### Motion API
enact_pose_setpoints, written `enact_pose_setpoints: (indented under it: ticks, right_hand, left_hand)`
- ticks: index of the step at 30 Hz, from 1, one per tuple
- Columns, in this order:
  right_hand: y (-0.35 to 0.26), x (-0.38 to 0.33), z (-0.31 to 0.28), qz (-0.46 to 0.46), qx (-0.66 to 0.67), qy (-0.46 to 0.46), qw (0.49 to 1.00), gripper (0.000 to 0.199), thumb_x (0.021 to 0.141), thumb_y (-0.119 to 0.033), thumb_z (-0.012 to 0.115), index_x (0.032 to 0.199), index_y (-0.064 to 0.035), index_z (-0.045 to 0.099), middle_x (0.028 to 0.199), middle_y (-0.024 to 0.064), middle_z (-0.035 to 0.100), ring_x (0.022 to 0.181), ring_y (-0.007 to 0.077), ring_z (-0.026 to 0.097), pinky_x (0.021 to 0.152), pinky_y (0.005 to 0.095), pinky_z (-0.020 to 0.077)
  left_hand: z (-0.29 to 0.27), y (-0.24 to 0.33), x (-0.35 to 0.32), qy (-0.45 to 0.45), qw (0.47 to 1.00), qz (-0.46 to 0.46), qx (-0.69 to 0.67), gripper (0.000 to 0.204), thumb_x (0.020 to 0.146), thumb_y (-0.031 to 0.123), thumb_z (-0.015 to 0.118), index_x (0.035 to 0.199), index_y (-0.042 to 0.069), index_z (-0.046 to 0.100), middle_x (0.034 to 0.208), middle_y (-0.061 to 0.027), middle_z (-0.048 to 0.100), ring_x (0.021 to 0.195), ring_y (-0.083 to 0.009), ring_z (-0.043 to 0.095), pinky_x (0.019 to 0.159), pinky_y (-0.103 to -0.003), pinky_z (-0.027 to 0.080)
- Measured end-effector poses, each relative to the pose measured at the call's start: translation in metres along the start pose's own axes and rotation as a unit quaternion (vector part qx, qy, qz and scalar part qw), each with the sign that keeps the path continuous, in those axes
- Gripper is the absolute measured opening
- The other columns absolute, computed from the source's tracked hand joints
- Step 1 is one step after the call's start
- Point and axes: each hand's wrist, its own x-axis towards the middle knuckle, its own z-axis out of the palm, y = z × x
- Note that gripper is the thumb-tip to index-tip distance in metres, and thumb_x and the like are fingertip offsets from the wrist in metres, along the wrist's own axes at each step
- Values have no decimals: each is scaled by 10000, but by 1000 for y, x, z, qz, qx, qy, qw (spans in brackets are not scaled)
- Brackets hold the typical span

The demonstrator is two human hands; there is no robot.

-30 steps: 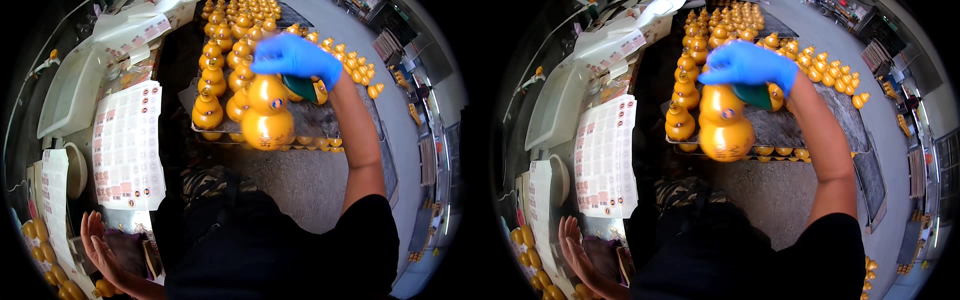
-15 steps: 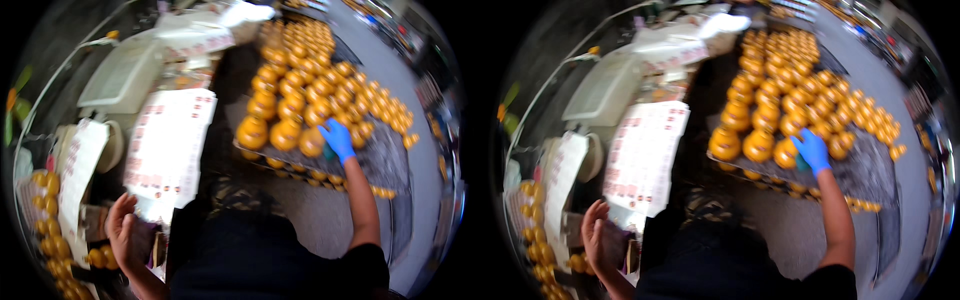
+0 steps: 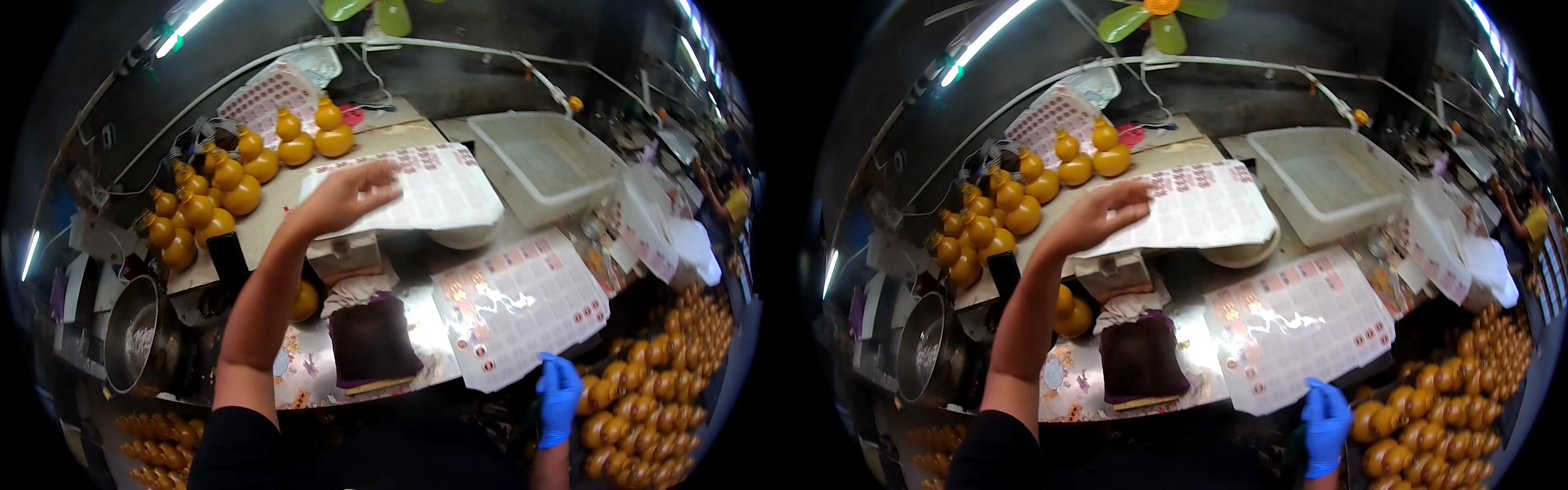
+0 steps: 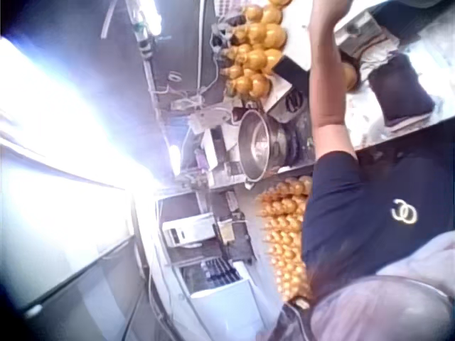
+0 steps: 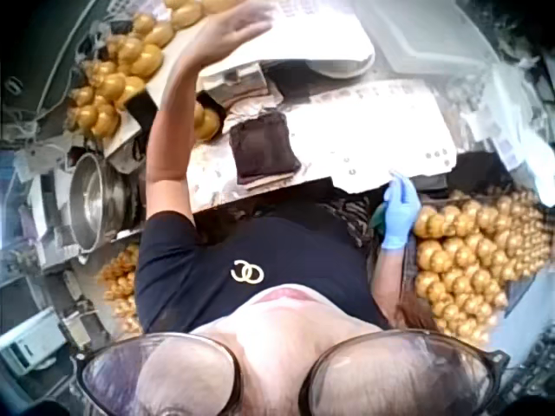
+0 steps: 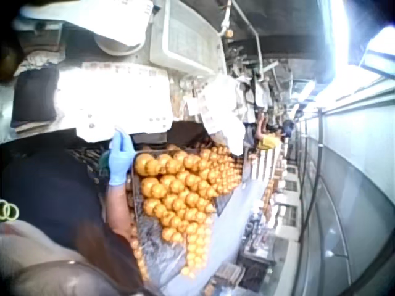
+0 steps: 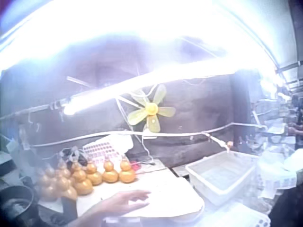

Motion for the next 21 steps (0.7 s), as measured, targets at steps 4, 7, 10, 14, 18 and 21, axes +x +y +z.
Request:
enact_pose_setpoints:
  ticks: [4, 7, 10, 14, 18, 21]
  right_hand:
    - [-21, 22, 76, -10, 74, -133, 988, 179, 885, -23, 609, 1041, -17, 697, 709, -23, 610, 575, 10, 471, 529, 180, 376]
    - [-26, 33, 91, 54, 128, -197, 971, 176, 894, -37, 604, 1037, -4, 700, 673, -21, 596, 556, 3, 454, 527, 166, 344]
    - [-20, 41, 93, 56, 100, -208, 971, 186, 917, -52, 560, 1039, 29, 676, 692, 15, 597, 541, 46, 502, 512, 198, 404]
    - [-17, 52, 95, 72, 105, -200, 971, 181, 923, -42, 543, 1023, 32, 676, 670, 19, 588, 535, 49, 503, 507, 198, 403]
    - [-15, 58, 98, 63, 68, -202, 975, 180, 931, -44, 534, 1020, 34, 671, 652, 17, 576, 529, 50, 496, 498, 202, 402]
    - [-5, 52, 98, 89, 106, -201, 970, 180, 934, -39, 525, 1018, 36, 665, 641, 12, 564, 512, 49, 479, 484, 208, 394]
  left_hand:
    - [-86, -93, 71, 173, 973, -62, 136, 375, 874, 201, 644, 1205, 28, 610, 1102, -183, 665, 1053, -278, 630, 891, -355, 493]
    - [-139, -169, 102, 268, 927, -111, 238, 373, 870, 192, 632, 1202, 24, 604, 1124, -215, 647, 1068, -340, 615, 915, -378, 477]
    - [-140, -194, 138, 265, 915, -121, 280, 371, 865, 207, 637, 1183, 22, 597, 1114, -238, 636, 1063, -375, 603, 922, -399, 463]
    - [-131, -217, 168, 247, 907, -133, 313, 343, 834, 240, 678, 1062, 7, 572, 1017, -241, 648, 970, -406, 616, 845, -439, 478]
    - [-132, -231, 175, 279, 887, -149, 335, 342, 804, 255, 706, 1021, 20, 587, 943, -236, 659, 920, -411, 630, 795, -460, 489]
    - [-128, -234, 162, 271, 861, -137, 409, 310, 803, 276, 698, 1003, 42, 667, 918, -221, 670, 910, -394, 640, 796, -451, 497]
